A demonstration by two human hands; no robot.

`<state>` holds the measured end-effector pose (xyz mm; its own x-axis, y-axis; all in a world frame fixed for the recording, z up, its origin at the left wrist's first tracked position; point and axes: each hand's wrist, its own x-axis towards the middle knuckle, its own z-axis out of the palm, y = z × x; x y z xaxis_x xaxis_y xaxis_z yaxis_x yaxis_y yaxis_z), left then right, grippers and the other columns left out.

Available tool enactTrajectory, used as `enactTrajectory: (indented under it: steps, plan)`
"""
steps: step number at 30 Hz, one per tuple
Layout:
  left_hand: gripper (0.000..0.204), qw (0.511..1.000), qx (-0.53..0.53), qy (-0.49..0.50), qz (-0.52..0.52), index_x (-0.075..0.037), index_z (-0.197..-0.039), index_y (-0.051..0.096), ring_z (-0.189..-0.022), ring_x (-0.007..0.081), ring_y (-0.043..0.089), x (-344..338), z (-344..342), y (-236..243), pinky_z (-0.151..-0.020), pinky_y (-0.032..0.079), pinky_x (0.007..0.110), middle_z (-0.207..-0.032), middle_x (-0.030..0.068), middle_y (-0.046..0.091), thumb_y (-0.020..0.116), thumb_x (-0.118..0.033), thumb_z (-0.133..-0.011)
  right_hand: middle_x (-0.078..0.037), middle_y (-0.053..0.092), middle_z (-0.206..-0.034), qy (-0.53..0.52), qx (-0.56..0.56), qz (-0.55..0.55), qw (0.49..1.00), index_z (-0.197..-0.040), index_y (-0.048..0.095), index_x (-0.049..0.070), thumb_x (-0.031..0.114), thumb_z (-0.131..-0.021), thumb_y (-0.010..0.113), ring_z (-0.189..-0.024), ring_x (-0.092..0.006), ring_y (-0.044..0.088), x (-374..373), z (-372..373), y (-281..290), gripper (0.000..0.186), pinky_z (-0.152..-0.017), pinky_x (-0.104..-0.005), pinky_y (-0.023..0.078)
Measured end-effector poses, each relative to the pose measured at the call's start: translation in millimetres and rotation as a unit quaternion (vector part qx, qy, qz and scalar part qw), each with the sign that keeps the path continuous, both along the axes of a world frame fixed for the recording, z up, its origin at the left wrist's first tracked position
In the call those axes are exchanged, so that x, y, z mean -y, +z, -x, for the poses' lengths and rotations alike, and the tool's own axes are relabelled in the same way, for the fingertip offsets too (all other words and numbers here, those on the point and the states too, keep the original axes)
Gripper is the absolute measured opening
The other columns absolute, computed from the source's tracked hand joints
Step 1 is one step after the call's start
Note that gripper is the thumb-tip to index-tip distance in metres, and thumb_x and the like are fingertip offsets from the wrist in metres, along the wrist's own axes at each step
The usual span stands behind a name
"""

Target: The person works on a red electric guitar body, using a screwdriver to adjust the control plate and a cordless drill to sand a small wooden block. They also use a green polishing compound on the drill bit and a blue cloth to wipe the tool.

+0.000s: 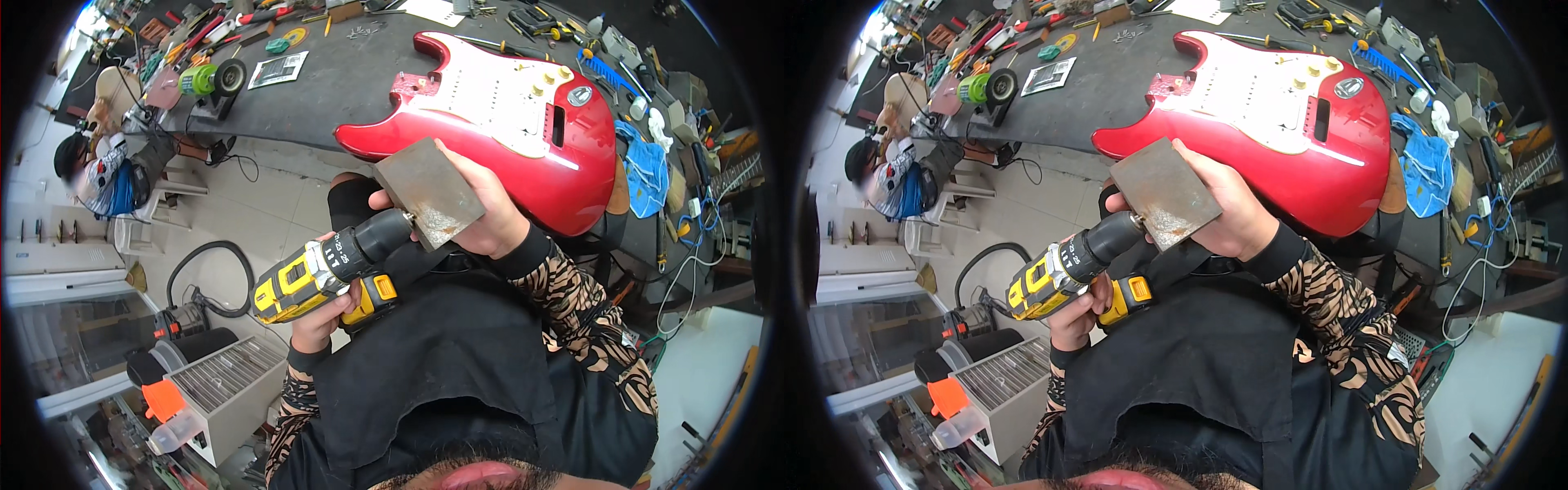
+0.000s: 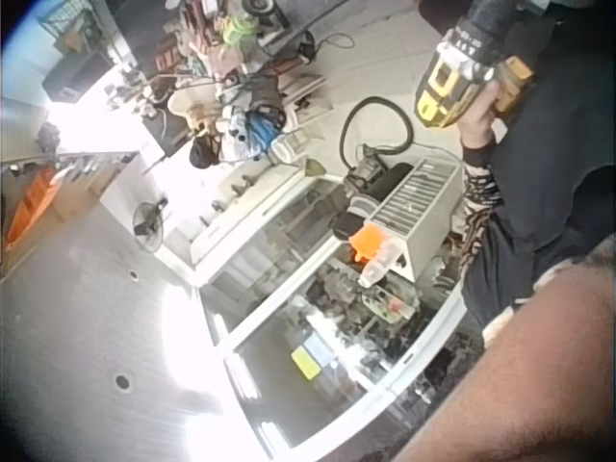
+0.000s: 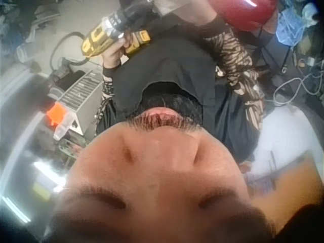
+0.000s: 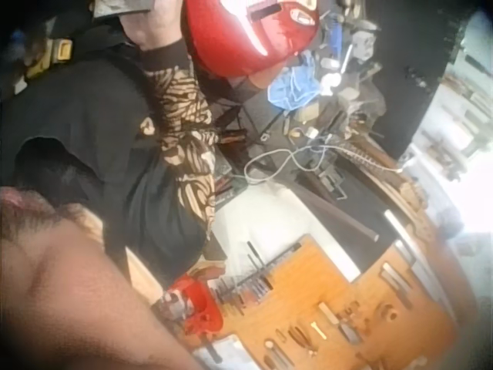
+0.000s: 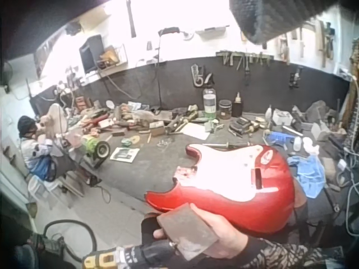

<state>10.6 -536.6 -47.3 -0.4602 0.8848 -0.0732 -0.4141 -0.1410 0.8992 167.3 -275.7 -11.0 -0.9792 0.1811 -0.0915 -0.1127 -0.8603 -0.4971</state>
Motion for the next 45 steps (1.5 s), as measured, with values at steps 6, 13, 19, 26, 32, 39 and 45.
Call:
enactTrajectory:
  steps: [6, 13, 19, 26, 32, 39, 45]
  plan:
    - [0.088, 0.999, -0.026, 0.041, 0.004, -0.001, -0.163, 0.045, -0.056, 0.0139, 0.055, 6.9, -10.7, -2.7, -0.059, 0.048, 0.032, -0.082, 0.0081, 0.065, 0.086, -0.022, -0.088, -0.026, 0.075, -0.14, 0.023, 0.0, 0.02, 1.0, -0.157, 0.06, 0.004, 0.054, -0.122, 0.03, -0.112, -0.0265, 0.079, 4.4, 9.8, -12.6, 0.067, -0.081, -0.035, 0.067]
    - [0.082, 0.997, -0.027, 0.067, 0.01, -0.001, -0.158, 0.05, -0.056, 0.0138, 0.054, 8.0, -15.4, -6.6, -0.059, 0.047, 0.032, -0.082, 0.0079, 0.063, 0.085, -0.024, -0.088, -0.025, 0.075, -0.14, 0.014, 0.011, 0.019, 1.0, -0.157, 0.06, 0.005, 0.052, -0.122, 0.03, -0.115, -0.0272, 0.079, 4.8, 15.9, -18.7, 0.066, -0.085, -0.0374, 0.066]
    - [0.078, 0.997, -0.037, 0.058, 0.02, -0.003, -0.159, 0.05, -0.057, 0.014, 0.054, 5.1, -6.9, -6.7, -0.061, 0.048, 0.032, -0.081, 0.0074, 0.062, 0.082, -0.023, -0.09, -0.024, 0.076, -0.137, -0.008, 0.008, 0.014, 1.0, -0.157, 0.059, 0.004, 0.053, -0.123, 0.028, -0.114, -0.0262, 0.078, 0.8, 16.5, -23.7, 0.068, -0.087, -0.038, 0.065]
    - [0.075, 0.998, -0.029, 0.03, 0.044, -0.001, -0.154, 0.054, -0.058, 0.0141, 0.054, -2.3, 11.5, -12.6, -0.063, 0.049, 0.032, -0.082, 0.0079, 0.063, 0.082, -0.024, -0.089, -0.023, 0.077, -0.135, -0.061, 0.018, -0.024, 0.998, -0.156, 0.06, 0.001, 0.054, -0.123, 0.025, -0.117, -0.0273, 0.077, -1.7, 14.6, -30.4, 0.072, -0.099, -0.0396, 0.061]
    - [0.082, 0.997, -0.02, 0.02, 0.065, -0.001, -0.16, 0.05, -0.06, 0.0148, 0.056, 4.0, 22.4, -14.8, -0.064, 0.05, 0.032, -0.087, 0.0103, 0.066, 0.084, -0.02, -0.088, -0.023, 0.077, -0.135, -0.068, 0.029, -0.036, 0.997, -0.155, 0.061, 0.0, 0.055, -0.124, 0.027, -0.122, -0.0294, 0.075, -3.3, 20.8, -37.6, 0.072, -0.108, -0.0417, 0.057]
    - [0.09, 0.993, -0.038, 0.036, 0.109, -0.002, -0.166, 0.044, -0.064, 0.0147, 0.059, 9.0, 27.9, -13.0, -0.064, 0.05, 0.03, -0.09, 0.0107, 0.068, 0.085, -0.014, -0.086, -0.016, 0.071, -0.142, -0.1, 0.058, -0.084, 0.99, -0.155, 0.058, 0.0, 0.056, -0.124, 0.03, -0.126, -0.0258, 0.073, 0.0, 24.5, -33.9, 0.071, -0.11, -0.0408, 0.056]
    - [0.091, 0.99, -0.032, 0.05, 0.128, -0.004, -0.166, 0.044, -0.065, 0.0142, 0.059, 15.0, 25.5, -9.3, -0.065, 0.049, 0.029, -0.092, 0.0112, 0.069, 0.085, -0.01, -0.085, -0.014, 0.07, -0.144, -0.088, 0.069, -0.136, 0.984, -0.158, 0.056, 0.002, 0.056, -0.124, 0.031, -0.128, -0.0226, 0.07, 4.9, 26.4, -33.1, 0.068, -0.11, -0.0398, 0.056]
